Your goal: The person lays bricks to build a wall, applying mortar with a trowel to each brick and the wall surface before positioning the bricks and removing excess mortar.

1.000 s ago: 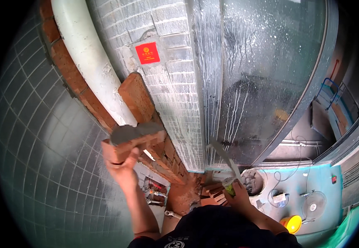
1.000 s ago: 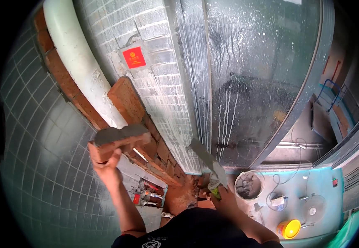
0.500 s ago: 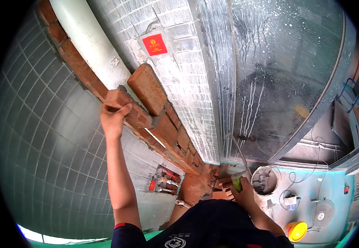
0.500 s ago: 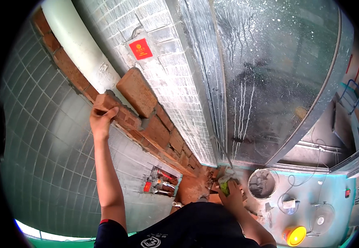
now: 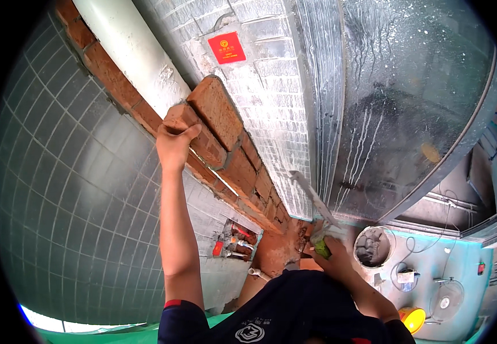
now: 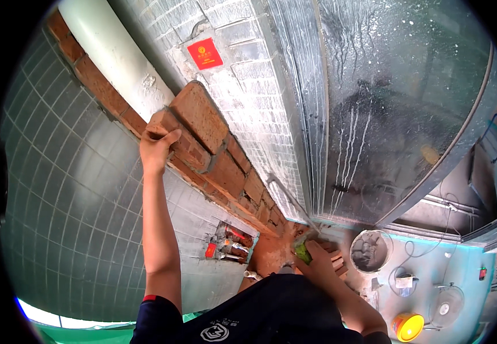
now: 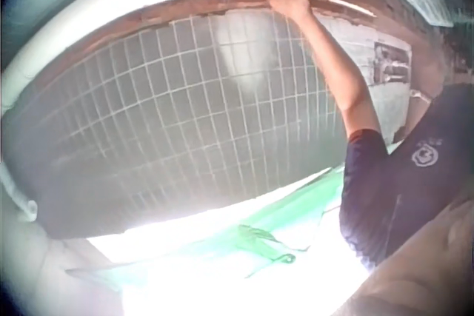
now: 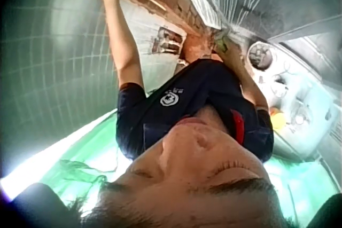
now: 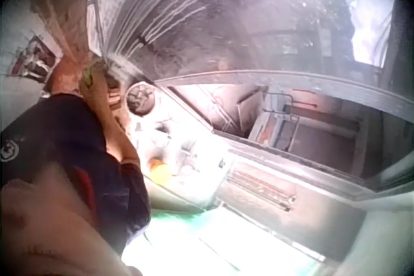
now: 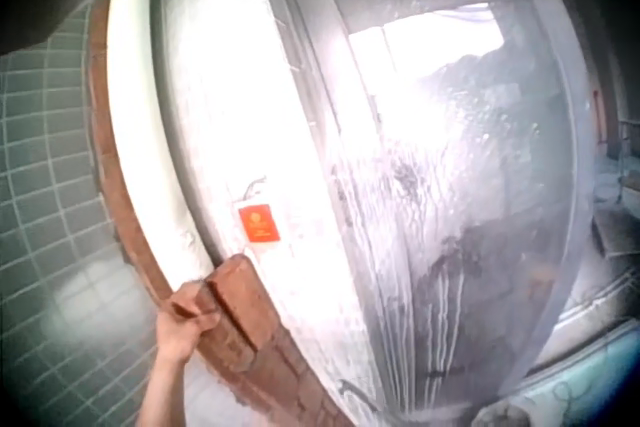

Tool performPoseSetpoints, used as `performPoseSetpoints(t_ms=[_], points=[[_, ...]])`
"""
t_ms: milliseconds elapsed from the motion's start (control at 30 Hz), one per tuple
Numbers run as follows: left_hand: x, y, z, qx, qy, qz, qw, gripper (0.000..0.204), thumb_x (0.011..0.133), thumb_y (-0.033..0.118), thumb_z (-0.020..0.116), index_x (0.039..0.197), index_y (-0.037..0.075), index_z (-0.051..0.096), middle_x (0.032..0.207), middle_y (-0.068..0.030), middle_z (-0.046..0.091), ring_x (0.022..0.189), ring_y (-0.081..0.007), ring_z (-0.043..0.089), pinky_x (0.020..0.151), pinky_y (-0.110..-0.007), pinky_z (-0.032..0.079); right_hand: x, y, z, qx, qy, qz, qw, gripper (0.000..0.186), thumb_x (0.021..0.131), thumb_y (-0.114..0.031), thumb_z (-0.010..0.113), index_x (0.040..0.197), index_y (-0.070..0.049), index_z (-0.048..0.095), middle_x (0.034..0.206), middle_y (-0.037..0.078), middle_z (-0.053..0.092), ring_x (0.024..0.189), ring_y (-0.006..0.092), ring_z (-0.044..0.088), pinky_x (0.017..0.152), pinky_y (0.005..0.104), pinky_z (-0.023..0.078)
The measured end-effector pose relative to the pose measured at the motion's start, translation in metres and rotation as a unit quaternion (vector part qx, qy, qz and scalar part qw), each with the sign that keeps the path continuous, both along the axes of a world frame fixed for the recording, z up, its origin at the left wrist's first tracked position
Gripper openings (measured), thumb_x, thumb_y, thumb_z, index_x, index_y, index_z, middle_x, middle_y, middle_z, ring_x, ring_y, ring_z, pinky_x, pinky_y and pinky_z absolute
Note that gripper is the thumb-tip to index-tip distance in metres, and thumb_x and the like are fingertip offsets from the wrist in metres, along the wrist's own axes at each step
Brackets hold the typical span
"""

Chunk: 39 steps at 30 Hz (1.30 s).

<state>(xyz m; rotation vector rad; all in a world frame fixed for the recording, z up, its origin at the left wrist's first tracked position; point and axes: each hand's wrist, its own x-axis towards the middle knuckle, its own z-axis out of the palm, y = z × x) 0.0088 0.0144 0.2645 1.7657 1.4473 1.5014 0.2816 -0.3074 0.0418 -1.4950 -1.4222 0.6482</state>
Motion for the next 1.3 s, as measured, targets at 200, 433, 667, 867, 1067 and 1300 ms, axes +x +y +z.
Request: performPoseSetpoints(t_ms=[200,433,667,867,1067,1300], points=[[-0.008,0.003,0.003,-0.047,-0.009,-0.020,0.999,0.038,0.068,0.015,0.085,0.092,-0.003,0.063,0.087,-0.0078,0.068,0.077,-0.0146,0.063,0.071,-0.028,0.050,-0.031,0.034,-0.008,-0.045,0.013,0.136,0.990,0.047,0.083,-0.027,0.072,0.115,0.004,0.056,0.109,0.024,0.060,0.098,0.0409,0.060,0.082,0.0431,0.048],[-0.012,0.006,0.000,-0.046,0.014,-0.008,0.999,0.045,0.068,0.020,0.086,0.096,-0.004,0.060,0.090,-0.0092,0.068,0.082,-0.0167,0.063,0.077,-0.028,0.051,-0.058,0.055,-0.015,-0.051,0.040,0.164,0.984,0.050,0.083,-0.025,0.073,0.120,0.004,0.055,0.107,0.021,0.061,0.095,0.0310,0.059,0.084,0.0380,0.047],[-0.012,-0.002,0.001,-0.025,0.016,-0.034,0.999,0.052,0.068,0.021,0.086,0.105,-0.006,0.060,0.096,-0.0116,0.070,0.087,-0.0191,0.066,0.081,-0.030,0.052,-0.059,0.064,0.013,-0.056,0.087,0.138,0.985,0.047,0.083,-0.019,0.075,0.118,0.004,0.055,0.100,0.015,0.060,0.090,0.0201,0.056,0.082,0.0321,0.046],[-0.009,-0.002,0.000,-0.033,0.020,-0.044,0.998,0.056,0.069,0.020,0.085,0.108,-0.007,0.057,0.101,-0.0137,0.068,0.089,-0.0201,0.066,0.081,-0.030,0.052,-0.061,0.063,0.012,-0.033,0.091,0.111,0.989,0.047,0.083,-0.021,0.075,0.117,0.004,0.056,0.101,0.013,0.059,0.091,0.0181,0.054,0.084,0.0316,0.045],[-0.014,0.002,-0.003,-0.028,0.035,-0.053,0.998,0.057,0.068,0.020,0.086,0.108,-0.008,0.056,0.101,-0.0140,0.067,0.090,-0.0202,0.065,0.081,-0.030,0.052,-0.065,0.061,0.011,-0.036,0.082,0.109,0.990,0.045,0.083,-0.021,0.075,0.116,0.003,0.056,0.101,0.014,0.060,0.092,0.0188,0.055,0.084,0.0321,0.046],[-0.010,-0.002,-0.002,-0.027,0.005,-0.086,0.996,0.055,0.069,0.015,0.088,0.107,-0.008,0.055,0.101,-0.0145,0.067,0.091,-0.0205,0.065,0.082,-0.030,0.052,-0.071,0.061,0.008,-0.042,0.064,0.096,0.992,0.045,0.082,-0.020,0.074,0.118,0.002,0.057,0.100,0.018,0.061,0.089,0.0225,0.059,0.083,0.0344,0.047]])
